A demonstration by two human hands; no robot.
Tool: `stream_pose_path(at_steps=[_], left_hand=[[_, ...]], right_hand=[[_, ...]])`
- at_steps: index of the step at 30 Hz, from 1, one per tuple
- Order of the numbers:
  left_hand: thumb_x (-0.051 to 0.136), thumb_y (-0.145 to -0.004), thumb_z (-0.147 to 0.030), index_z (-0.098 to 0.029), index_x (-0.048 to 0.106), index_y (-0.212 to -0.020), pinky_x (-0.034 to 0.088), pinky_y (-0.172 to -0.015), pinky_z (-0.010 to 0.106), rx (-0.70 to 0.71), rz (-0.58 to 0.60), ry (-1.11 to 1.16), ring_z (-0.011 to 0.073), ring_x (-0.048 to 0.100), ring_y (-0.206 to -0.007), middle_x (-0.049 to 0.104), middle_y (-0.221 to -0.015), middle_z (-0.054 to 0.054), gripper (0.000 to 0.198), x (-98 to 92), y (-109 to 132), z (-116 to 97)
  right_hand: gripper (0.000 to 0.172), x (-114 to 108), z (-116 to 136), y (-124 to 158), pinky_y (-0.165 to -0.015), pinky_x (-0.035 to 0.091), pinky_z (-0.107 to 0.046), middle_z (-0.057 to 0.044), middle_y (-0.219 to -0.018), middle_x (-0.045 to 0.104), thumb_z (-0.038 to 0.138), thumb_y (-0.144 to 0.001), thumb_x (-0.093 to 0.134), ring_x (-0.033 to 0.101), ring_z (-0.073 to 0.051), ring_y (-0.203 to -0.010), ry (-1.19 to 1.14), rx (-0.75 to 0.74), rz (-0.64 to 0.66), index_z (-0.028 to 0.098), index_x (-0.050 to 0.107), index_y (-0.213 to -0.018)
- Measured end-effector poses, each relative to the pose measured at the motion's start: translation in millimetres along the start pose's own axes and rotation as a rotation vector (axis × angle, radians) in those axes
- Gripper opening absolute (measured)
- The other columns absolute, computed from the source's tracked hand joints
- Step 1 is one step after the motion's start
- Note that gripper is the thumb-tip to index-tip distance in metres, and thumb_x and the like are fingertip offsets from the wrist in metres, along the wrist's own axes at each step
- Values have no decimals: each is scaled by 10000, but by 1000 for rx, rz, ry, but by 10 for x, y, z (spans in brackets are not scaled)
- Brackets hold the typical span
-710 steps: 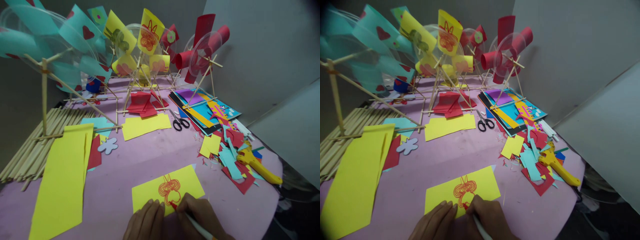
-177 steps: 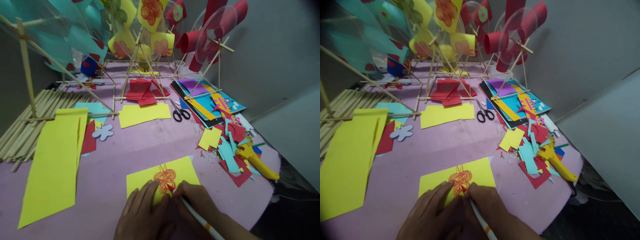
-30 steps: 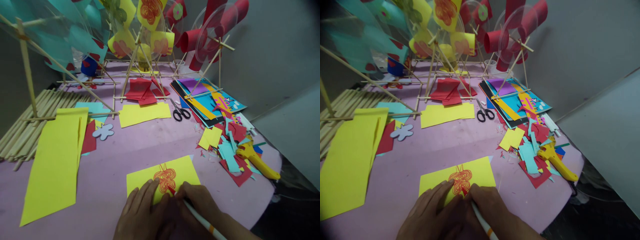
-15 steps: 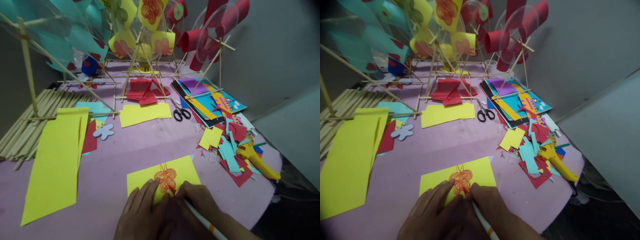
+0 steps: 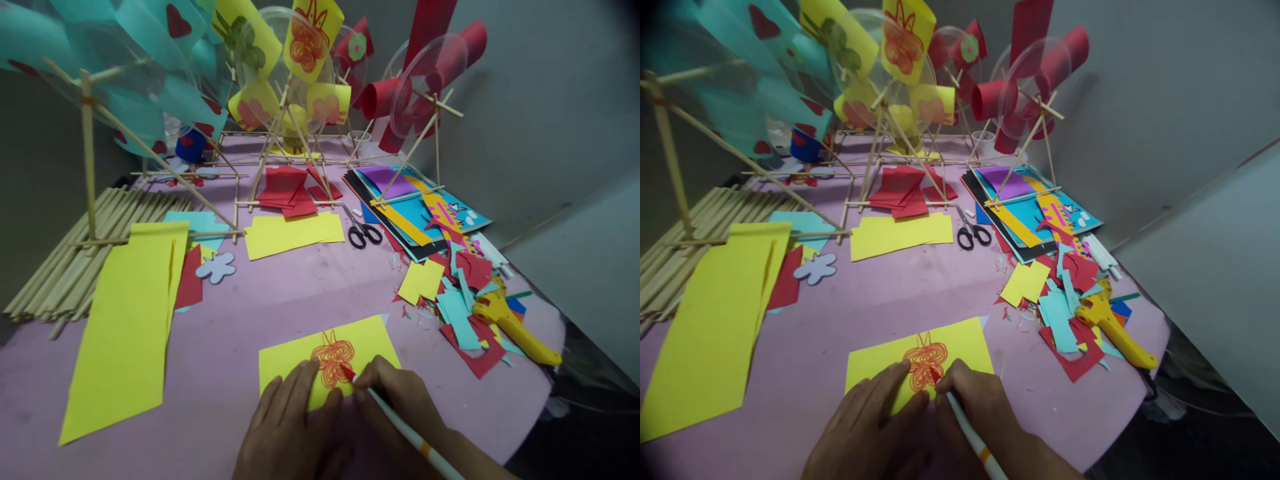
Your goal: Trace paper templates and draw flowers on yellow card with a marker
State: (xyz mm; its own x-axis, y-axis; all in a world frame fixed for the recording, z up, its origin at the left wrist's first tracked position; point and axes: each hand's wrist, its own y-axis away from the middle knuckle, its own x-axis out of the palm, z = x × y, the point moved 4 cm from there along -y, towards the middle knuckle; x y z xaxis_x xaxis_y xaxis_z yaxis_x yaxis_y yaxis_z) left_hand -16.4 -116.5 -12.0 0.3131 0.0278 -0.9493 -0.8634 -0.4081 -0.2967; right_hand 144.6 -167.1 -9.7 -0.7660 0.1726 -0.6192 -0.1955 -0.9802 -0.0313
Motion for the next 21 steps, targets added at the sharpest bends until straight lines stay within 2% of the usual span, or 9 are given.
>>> stream_pose_path(at_steps=[6,11,13,15,18,21], left_hand=[[626,-767,-339,-266,514,-1243,506,-845,408,-25,3,7,275,519,-1124,496,-1314,113,494,-12,-3,-10],[645,-759,-365,-278,562,-1142,500,-843,418,-74,27,36,287,530,-1102,506,-1296,106,402,12,-1,-13],[674,-732,-345,-279,561,-1138,492,-864,435,-109,47,43,303,509,-1134,484,-1312,119,426,35,2,3],[680,-721,-354,-287,551,-1158,500,-860,426,-82,27,39,306,503,-1143,481,-1306,126,460,43,5,11],[670,-730,-415,-291,546,-1171,520,-831,398,-27,-5,7,298,522,-1116,506,-1268,126,474,45,9,22],[681,-721,-444,-266,551,-1171,521,-824,415,-32,0,-18,317,524,-1108,507,-1262,150,502,42,6,23]], right_hand=[[69,-47,69,-82,-513,415,-192,32,-620,636,198,-807,481,593,-118,-541,-102,34,18,225,519,-756],[50,-154,95,-149,-446,344,-192,60,-558,510,238,-815,503,465,-97,-463,-306,152,-4,220,507,-768],[58,-132,103,-208,-444,336,-196,57,-571,490,269,-817,518,436,-100,-473,-386,178,-27,215,509,-799],[71,-65,78,-258,-457,344,-202,48,-590,489,274,-801,537,432,-105,-494,-422,197,-46,208,511,-810],[75,32,18,-280,-438,319,-204,66,-549,429,269,-784,540,389,-102,-463,-401,139,-68,214,495,-759],[90,75,-6,-250,-437,301,-203,77,-527,404,234,-793,513,367,-95,-445,-329,23,-28,222,476,-712]])
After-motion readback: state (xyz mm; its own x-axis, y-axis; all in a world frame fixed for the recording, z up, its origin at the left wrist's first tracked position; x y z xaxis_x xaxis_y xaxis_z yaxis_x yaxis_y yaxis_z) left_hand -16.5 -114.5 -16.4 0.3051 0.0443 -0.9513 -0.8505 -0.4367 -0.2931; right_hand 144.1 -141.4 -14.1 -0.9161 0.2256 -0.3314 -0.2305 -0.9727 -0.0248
